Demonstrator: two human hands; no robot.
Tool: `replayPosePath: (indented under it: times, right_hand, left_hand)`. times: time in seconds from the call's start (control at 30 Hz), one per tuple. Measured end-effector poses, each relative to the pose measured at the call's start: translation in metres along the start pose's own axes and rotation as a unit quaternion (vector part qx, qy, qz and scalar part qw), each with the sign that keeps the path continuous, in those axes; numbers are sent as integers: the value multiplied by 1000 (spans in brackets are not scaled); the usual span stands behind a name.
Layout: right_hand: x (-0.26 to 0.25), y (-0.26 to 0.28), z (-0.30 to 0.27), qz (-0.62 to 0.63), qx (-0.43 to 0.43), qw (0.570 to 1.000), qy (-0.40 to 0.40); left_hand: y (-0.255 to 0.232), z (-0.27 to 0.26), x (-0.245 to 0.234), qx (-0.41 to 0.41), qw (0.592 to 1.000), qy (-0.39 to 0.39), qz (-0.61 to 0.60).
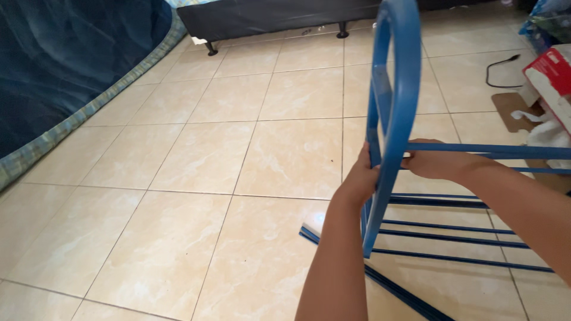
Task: The person assembles a blue metal frame by inserting horizontal bars into slots on two vertical side frames. The person repeatedly picks up bars from the floor and fits them into place, gradually building the structure.
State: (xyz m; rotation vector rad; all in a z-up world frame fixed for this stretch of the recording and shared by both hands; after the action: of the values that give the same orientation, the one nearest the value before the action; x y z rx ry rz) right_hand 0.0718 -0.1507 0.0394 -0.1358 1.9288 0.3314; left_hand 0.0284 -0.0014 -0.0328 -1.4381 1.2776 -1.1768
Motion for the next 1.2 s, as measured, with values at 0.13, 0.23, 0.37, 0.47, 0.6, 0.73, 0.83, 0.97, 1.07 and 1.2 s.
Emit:
replayPosePath:
  times: [0.13, 0.23, 0.37, 0.47, 0.6, 0.73, 0.83, 0.97, 1.07, 1.2]
  right_hand:
    - [-5, 11, -20, -73, 22, 997, -20]
    - [-3, 14, -33, -86, 24, 994, -59]
    - [11, 1, -33, -80, -59, 979, -175]
    - [25, -13, -23, -91, -95, 963, -235]
    - [39, -23, -18, -68, -163, 926, -334]
    - [31, -18, -23, -81, -147, 934, -315]
    - [15, -14, -23, -93, -110, 960, -239]
    - [-5, -13, -24, -117, -85, 975, -171]
    - [-11, -12, -25, -110, -83, 978, -157]
    - [-8, -13, -24, -109, -96, 979, -143]
  left_hand:
    - [-5, -2, 1, 11, 999, -7, 49]
    - [-8, -5, 3, -5, 999, -9, 42]
    - [11, 13, -6, 56, 997, 33, -46]
    - [31, 22, -13, 130, 984, 80, -96]
    - [24, 4, -21, -2, 999, 31, -36]
    - [-2, -14, -14, 37, 995, 56, -70]
    - [-6, -16, -13, 10, 998, 43, -49]
    - [15, -2, -28, -9, 1000, -1, 2]
    - [35, 35, -36, 67, 997, 29, -32]
    - [33, 23, -36, 35, 999, 5, -32]
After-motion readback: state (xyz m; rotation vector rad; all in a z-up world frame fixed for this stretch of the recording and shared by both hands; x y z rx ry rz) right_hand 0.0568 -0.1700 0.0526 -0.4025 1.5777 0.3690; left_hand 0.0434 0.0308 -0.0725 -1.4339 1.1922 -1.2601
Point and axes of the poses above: each hand's wrist, its own z-axis towards the middle knuckle, its own x-axis out of the palm, y = z × x, the point moved 1 cm from there along z, towards the middle knuckle, and after that the axes turned 10 degrees about -z, right-handed, at the moved point
